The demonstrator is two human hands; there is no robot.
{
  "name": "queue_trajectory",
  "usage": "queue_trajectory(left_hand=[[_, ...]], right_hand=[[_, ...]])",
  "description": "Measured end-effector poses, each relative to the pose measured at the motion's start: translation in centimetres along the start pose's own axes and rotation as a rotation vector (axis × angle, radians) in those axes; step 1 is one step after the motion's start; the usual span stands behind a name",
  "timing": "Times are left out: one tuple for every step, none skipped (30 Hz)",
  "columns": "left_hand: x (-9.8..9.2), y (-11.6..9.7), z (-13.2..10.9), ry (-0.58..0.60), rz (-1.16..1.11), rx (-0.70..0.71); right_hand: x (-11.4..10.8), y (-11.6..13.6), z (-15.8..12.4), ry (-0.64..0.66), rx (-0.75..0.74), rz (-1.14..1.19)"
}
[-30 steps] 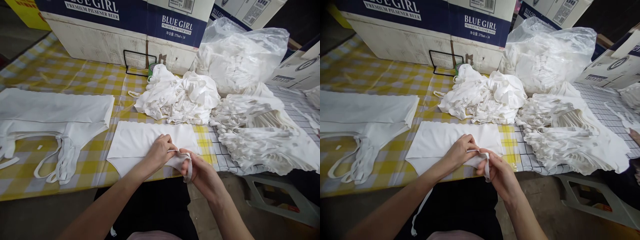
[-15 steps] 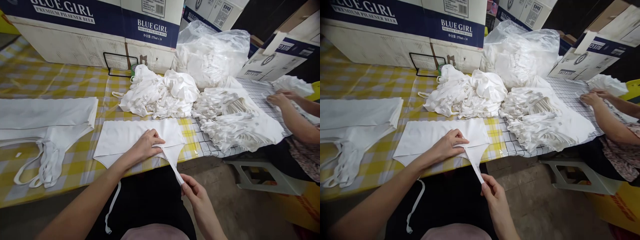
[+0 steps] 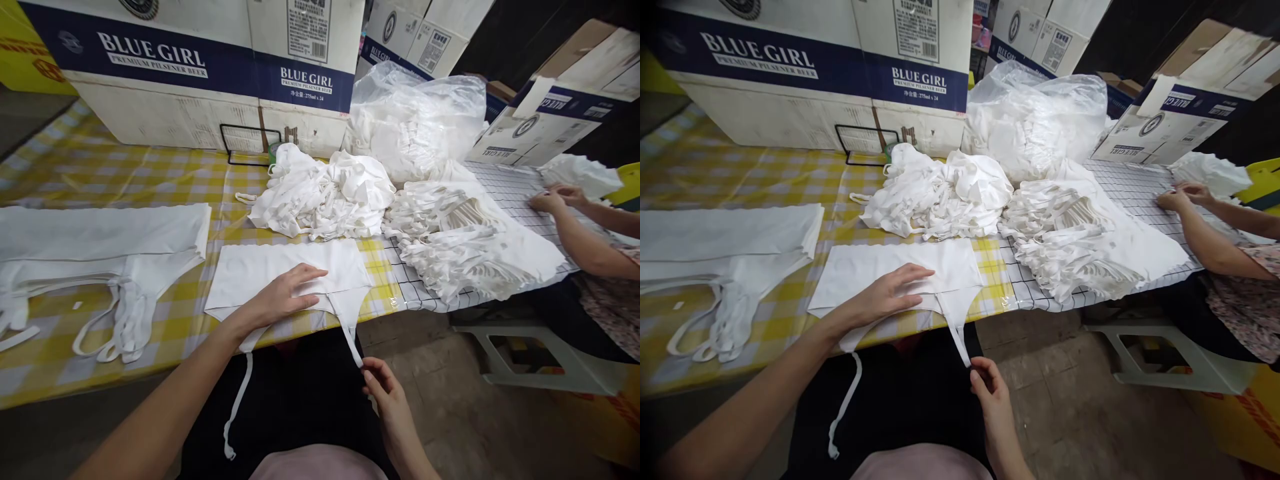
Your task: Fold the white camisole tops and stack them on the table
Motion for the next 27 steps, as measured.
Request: queue_trajectory(left_hand=[[-1.2,0.0,-1.3,-0.059,-0.023,-0.005],[-2.6,0.1,-2.9,-0.146,-0.034,-0.006],[-4.1,0.3,-4.7,-0.25,-0.028,-0.009],[-5.6,0.5,-6.8,-0.357,-0.007,-0.014],[-6.8,0.8,-8.8,-0.456,0.032,-0.022],[-7.7,0.9,-10.8,-0.539,0.085,-0.03],[-8.2,1.1,-12.4,-0.588,0.146,-0.04],[-8.2,1.2,-13.6,-0.599,0.209,-0.046],[-7.7,1.4,-14.3,-0.577,0.266,-0.046],[-7.0,1.6,-14.7,-0.526,0.315,-0.043],[-6.0,1.9,-14.7,-0.458,0.359,-0.039],[-5.1,2.3,-14.5,-0.39,0.399,-0.034],[-4.3,2.7,-14.4,-0.335,0.434,-0.032],[-3.8,3.0,-14.2,-0.295,0.464,-0.033],[-3.5,3.4,-14.0,-0.269,0.484,-0.038],[-3.4,3.7,-13.9,-0.255,0.495,-0.042],[-3.5,3.8,-13.9,-0.248,0.497,-0.045],[-3.6,4.0,-13.8,-0.244,0.494,-0.045],[-3.7,4.0,-13.9,-0.24,0.486,-0.04],[-3.8,4.0,-13.9,-0.24,0.478,-0.032],[-3.9,4.0,-14.0,-0.242,0.47,-0.024],[-3.9,4.0,-14.0,-0.246,0.462,-0.017],[-4.0,4.0,-14.1,-0.25,0.455,-0.012],[-4.0,4.1,-14.1,-0.251,0.449,-0.009],[-4.0,4.1,-14.1,-0.25,0.445,-0.01],[-3.9,4.1,-14.2,-0.245,0.441,-0.012],[-3.8,4.1,-14.2,-0.238,0.438,-0.016]], right_hand=[[0.7,-1.1,0.0,0.0,0.051,0.031],[1.8,-1.8,0.0,0.019,0.088,0.049],[3.4,-2.0,-0.1,0.059,0.098,0.054],[5.5,-1.6,-0.3,0.118,0.082,0.052],[7.8,-0.6,-0.5,0.188,0.046,0.049],[10.2,0.7,-0.8,0.255,0.001,0.052],[12.6,2.3,-1.2,0.315,-0.047,0.056],[14.9,3.9,-1.7,0.372,-0.088,0.059],[17.1,5.4,-2.2,0.425,-0.119,0.058],[18.9,6.7,-2.7,0.474,-0.14,0.054],[20.5,7.7,-3.2,0.513,-0.156,0.047],[21.6,8.6,-3.7,0.543,-0.169,0.039],[22.3,9.2,-4.3,0.562,-0.179,0.032],[22.6,9.5,-4.9,0.578,-0.186,0.024],[22.6,9.6,-5.6,0.599,-0.187,0.013],[22.3,9.5,-6.4,0.626,-0.179,-0.002],[21.7,9.2,-7.2,0.66,-0.163,-0.019],[20.9,8.9,-8.0,0.694,-0.143,-0.041],[19.8,8.6,-8.7,0.72,-0.126,-0.067],[18.5,8.5,-9.3,0.735,-0.12,-0.093],[17.0,8.7,-9.8,0.734,-0.13,-0.12],[15.4,9.2,-10.2,0.725,-0.16,-0.149],[13.8,10.1,-10.6,0.711,-0.211,-0.18],[12.4,11.2,-11.0,0.704,-0.273,-0.223],[11.3,12.4,-11.6,0.717,-0.333,-0.282],[10.5,13.5,-12.2,0.742,-0.385,-0.351],[9.9,14.5,-12.7,0.773,-0.418,-0.421]])
Point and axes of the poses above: each hand's wrist, its own z-axis towards the middle knuckle, its own x-axis out of the palm, y = z × x, the point moved 10 cm from there along z, towards the middle knuckle, and after that the axes turned 14 degrees about -z, right-handed, at the moved point
